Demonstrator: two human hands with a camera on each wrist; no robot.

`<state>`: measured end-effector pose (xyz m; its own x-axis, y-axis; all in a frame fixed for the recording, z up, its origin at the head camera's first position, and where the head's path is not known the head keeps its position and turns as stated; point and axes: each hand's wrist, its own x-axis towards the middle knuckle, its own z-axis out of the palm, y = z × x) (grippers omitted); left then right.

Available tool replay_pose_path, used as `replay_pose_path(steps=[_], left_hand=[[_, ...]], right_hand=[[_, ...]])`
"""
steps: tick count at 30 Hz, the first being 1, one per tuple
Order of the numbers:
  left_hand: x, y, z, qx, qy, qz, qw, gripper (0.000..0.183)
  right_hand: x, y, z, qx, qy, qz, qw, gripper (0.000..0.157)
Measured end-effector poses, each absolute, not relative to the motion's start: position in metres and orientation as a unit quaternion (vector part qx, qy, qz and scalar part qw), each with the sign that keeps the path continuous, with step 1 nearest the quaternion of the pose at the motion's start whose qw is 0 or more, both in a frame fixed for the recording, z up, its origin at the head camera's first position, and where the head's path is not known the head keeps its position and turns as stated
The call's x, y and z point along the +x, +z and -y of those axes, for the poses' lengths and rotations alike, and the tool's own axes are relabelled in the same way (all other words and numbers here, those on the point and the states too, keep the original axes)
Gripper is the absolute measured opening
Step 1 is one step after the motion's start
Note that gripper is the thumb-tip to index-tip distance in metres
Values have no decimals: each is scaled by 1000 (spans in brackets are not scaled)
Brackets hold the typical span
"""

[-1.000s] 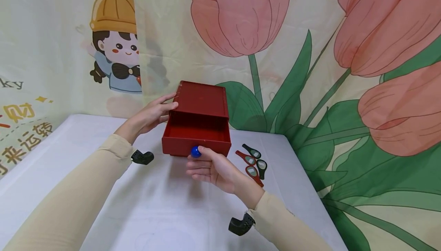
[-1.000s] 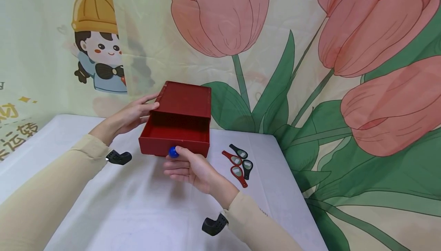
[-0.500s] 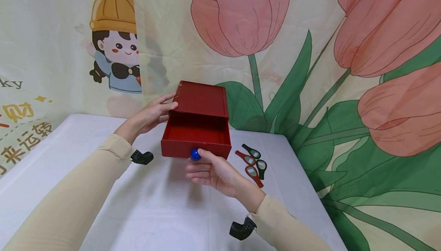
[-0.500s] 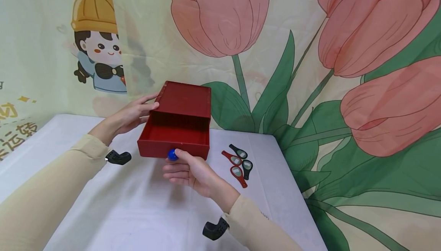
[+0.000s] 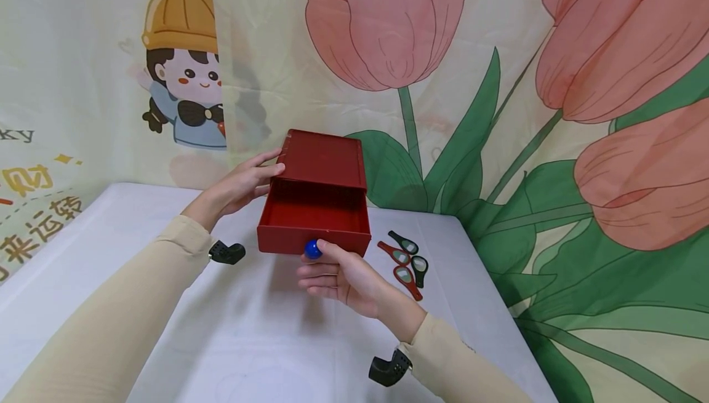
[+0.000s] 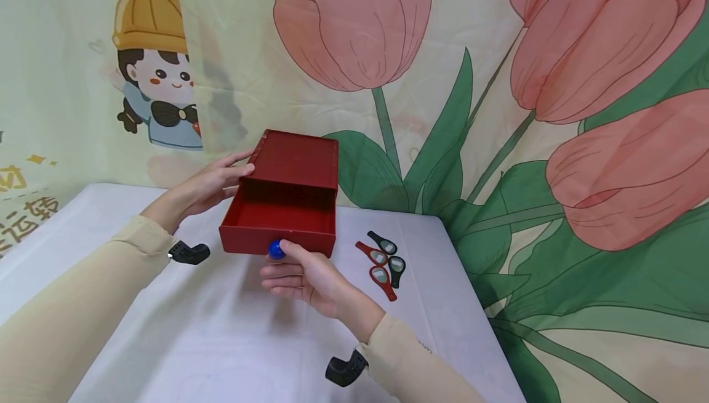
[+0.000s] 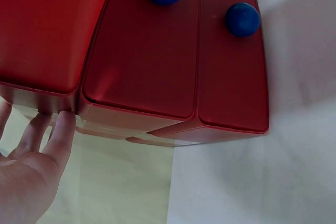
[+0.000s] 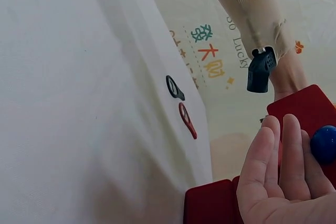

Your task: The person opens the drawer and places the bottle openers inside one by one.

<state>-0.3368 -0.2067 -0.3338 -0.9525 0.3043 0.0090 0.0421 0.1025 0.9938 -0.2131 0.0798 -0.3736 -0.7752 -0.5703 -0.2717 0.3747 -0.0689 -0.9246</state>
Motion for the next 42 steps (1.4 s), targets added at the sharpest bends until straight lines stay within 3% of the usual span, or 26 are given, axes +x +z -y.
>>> replay_pose_path(steps=[22, 31, 42], left_hand=[[-337, -331, 206, 123, 666, -729, 98, 81], [-335, -332, 207, 120, 664, -732, 100, 81], [-333, -331, 206, 120, 661, -734, 98, 80]], right_hand=[[-216, -377, -89, -106, -705, -614, 340, 64], [-218, -381, -128, -114, -666, -652, 344, 64], [-218, -391, -180, -83, -631, -714, 292, 62]])
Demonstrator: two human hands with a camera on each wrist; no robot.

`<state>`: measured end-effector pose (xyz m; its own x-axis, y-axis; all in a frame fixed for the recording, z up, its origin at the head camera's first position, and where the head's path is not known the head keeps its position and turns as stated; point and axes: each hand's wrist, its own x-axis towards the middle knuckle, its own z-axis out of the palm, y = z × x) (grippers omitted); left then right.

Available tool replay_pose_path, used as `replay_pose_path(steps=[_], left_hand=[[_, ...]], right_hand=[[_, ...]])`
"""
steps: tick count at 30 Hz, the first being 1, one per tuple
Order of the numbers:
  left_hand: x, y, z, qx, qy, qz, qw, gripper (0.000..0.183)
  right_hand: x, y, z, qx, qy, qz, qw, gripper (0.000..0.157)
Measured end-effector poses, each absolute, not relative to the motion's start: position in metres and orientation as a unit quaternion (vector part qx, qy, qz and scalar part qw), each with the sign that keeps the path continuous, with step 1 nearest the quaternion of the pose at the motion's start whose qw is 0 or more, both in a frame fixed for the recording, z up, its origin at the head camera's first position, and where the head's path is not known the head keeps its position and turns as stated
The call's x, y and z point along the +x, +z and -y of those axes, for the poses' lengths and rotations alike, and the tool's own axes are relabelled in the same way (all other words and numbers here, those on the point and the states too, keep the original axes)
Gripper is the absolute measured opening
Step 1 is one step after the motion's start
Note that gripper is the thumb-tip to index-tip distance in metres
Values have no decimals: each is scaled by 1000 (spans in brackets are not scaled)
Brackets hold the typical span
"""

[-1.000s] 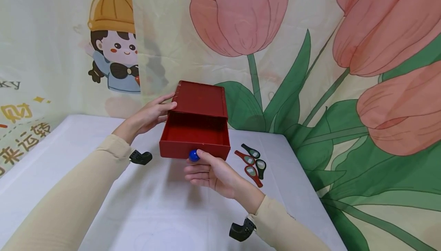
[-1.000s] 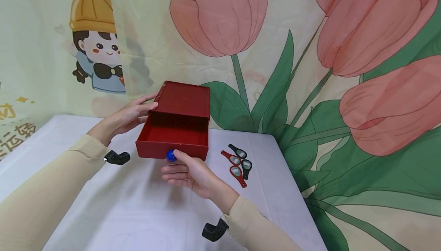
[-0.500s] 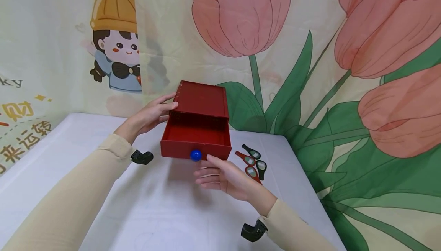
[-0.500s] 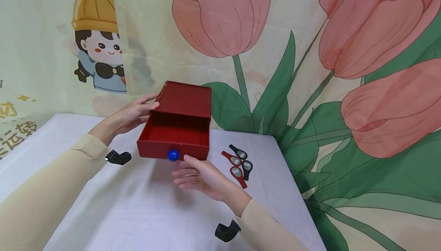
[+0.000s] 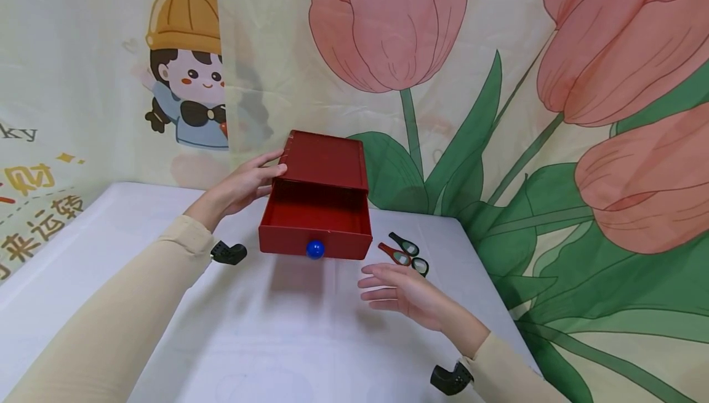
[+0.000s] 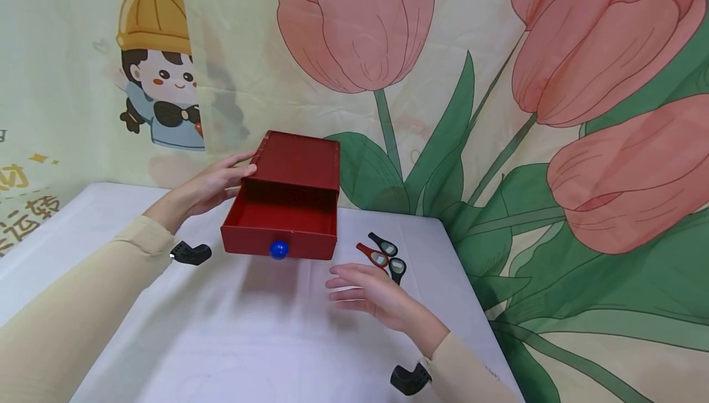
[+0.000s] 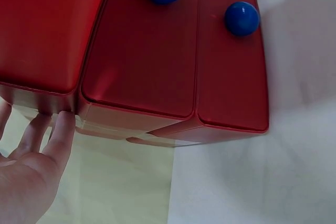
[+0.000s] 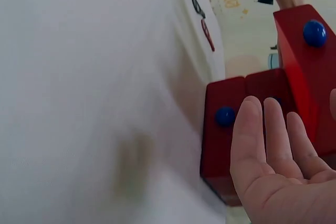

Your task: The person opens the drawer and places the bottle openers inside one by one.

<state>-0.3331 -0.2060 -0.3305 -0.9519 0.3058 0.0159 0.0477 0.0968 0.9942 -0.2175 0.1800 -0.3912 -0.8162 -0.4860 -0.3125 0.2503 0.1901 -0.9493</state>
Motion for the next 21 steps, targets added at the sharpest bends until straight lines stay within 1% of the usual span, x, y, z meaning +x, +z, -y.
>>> replay_pose_path(steps=[5, 15, 21], left_hand=[[-334, -332, 205, 123, 662, -733, 98, 80], [-333, -331, 207, 126, 659, -735, 97, 80], [-335, -331, 205, 127, 662, -732, 100, 81]], right_hand=[[-220, -394, -200, -73, -602, -754, 254, 66], [-233, -407, -232, -71, -517, -839, 152, 56], [-237, -417, -243, -56, -487, -866, 98, 54]])
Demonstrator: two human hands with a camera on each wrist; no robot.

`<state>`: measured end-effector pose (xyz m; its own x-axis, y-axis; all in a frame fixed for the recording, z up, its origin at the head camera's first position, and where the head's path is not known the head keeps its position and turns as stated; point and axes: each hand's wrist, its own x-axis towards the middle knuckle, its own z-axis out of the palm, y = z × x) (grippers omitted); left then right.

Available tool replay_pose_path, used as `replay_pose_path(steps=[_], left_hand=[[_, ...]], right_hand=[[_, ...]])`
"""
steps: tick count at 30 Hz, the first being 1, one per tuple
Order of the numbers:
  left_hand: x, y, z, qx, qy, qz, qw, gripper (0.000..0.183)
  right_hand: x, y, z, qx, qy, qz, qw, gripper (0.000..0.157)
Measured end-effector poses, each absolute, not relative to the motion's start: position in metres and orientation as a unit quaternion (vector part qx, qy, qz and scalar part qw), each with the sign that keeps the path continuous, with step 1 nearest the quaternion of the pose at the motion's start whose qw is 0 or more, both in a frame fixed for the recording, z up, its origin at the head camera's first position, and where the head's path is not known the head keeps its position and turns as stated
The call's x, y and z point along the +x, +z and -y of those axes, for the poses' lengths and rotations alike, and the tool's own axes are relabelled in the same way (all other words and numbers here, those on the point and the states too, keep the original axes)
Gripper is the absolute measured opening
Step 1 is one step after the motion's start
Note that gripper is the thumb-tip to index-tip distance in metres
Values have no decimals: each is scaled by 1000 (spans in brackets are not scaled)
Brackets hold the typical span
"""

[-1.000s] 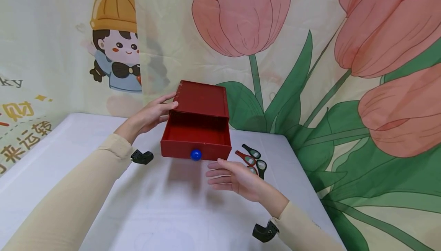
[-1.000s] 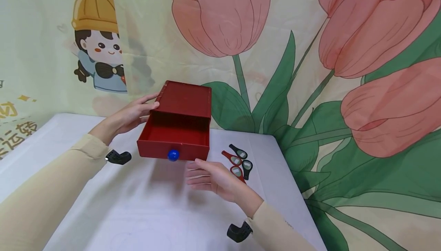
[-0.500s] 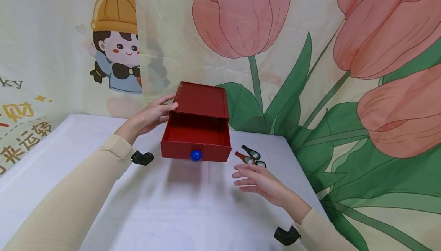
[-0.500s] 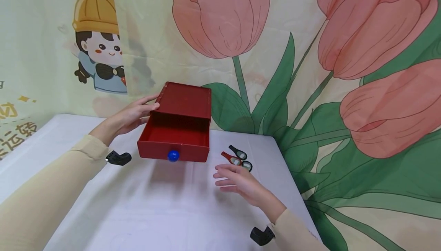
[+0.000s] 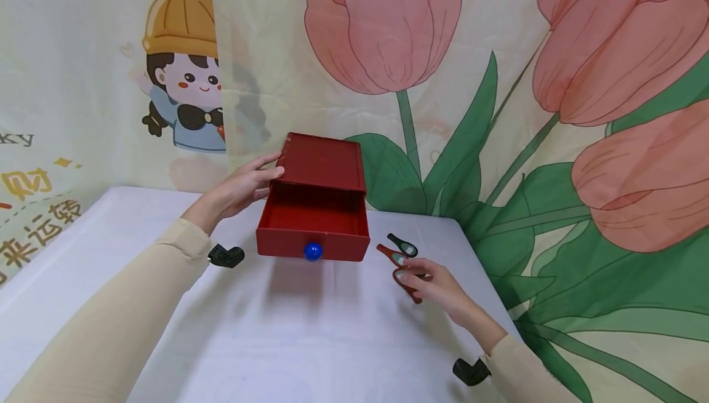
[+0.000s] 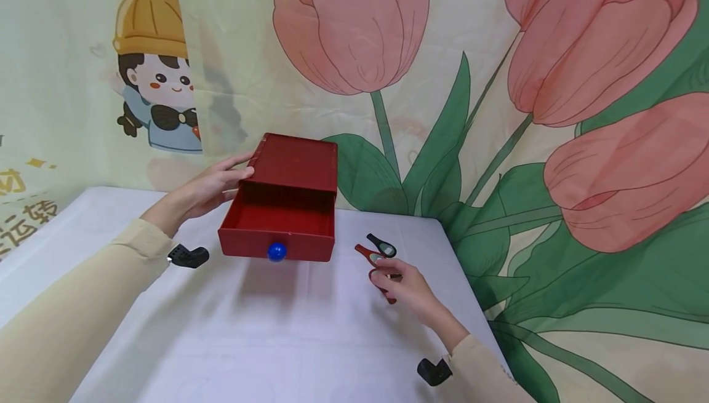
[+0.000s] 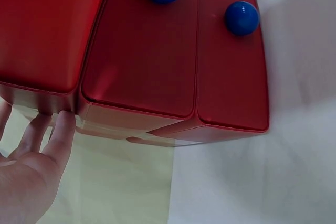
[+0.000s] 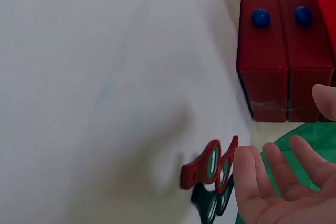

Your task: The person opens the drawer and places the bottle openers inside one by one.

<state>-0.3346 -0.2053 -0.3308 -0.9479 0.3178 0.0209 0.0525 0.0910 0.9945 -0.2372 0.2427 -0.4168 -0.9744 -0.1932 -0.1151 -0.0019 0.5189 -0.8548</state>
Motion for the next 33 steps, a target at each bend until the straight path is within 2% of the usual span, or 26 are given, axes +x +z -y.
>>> replay_pose_path(steps=[16, 33], left_hand=[[-334, -334, 205, 122, 664, -731, 98, 79], [-335, -333, 204, 118, 666, -730, 92, 79]], right_hand=[[-253, -453, -259, -44, -390, -919, 30, 57], [-259, -459, -256, -72, -341, -937, 22, 57]])
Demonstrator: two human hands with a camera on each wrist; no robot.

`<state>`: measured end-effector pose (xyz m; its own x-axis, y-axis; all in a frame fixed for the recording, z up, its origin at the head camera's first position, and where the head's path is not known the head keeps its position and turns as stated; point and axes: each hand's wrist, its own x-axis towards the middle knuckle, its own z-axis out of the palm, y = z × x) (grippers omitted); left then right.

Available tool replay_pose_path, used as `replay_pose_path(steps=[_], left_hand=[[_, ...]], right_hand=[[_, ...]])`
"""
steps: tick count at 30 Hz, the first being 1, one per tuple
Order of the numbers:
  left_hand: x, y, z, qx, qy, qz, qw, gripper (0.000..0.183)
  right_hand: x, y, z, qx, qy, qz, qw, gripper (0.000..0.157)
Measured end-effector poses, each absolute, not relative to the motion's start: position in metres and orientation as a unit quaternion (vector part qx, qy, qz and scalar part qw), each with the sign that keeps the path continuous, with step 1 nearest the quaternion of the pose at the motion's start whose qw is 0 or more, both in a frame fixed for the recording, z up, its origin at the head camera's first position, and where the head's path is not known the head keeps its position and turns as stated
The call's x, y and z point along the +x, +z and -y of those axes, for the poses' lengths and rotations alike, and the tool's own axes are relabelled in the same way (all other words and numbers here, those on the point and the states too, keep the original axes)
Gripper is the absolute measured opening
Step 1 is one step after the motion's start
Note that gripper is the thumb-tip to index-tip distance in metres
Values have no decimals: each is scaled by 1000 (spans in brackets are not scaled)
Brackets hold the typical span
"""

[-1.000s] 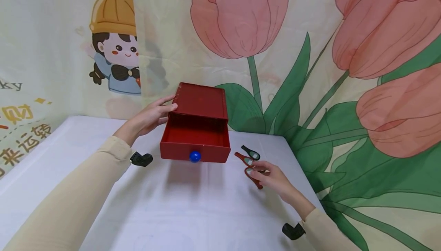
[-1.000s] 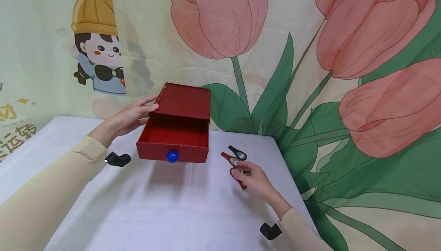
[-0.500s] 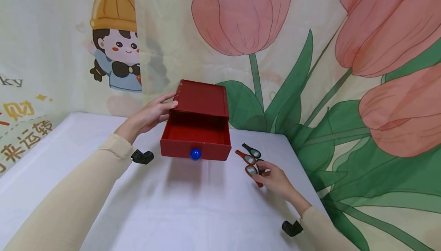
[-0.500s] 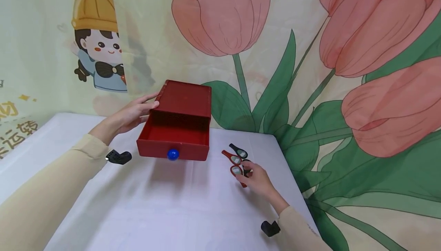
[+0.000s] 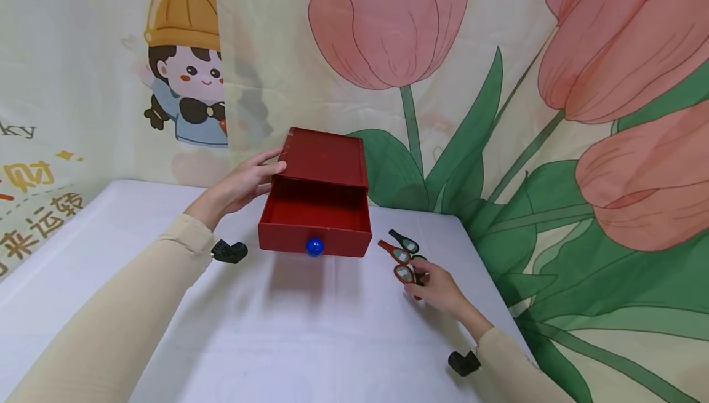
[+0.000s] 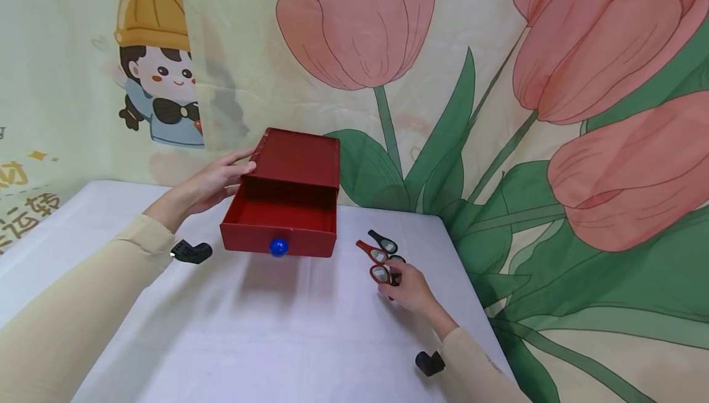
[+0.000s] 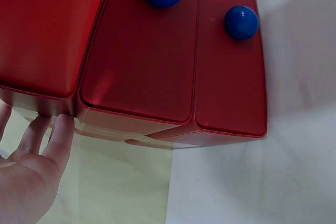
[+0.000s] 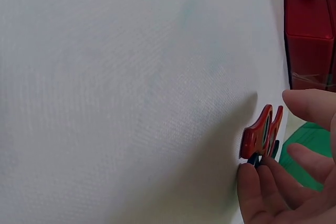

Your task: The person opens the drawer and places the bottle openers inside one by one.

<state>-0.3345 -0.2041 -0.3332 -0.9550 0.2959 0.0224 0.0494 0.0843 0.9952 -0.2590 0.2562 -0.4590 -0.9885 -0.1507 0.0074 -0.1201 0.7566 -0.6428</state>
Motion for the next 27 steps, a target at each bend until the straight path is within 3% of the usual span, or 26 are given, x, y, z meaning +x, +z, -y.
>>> replay_pose_path(steps=[9, 16, 27], left_hand=[[-334, -333, 204, 121, 668, -728, 92, 79], [-334, -331, 204, 122, 669, -727, 95, 79], [-334, -332, 204, 112, 668, -730, 96, 81]], right_hand=[[-263, -462, -255, -84, -312, -946, 18, 63], [-268, -467, -258, -94, -303, -948, 31, 58], [-266, -463, -264, -187, -274, -941, 69, 55]])
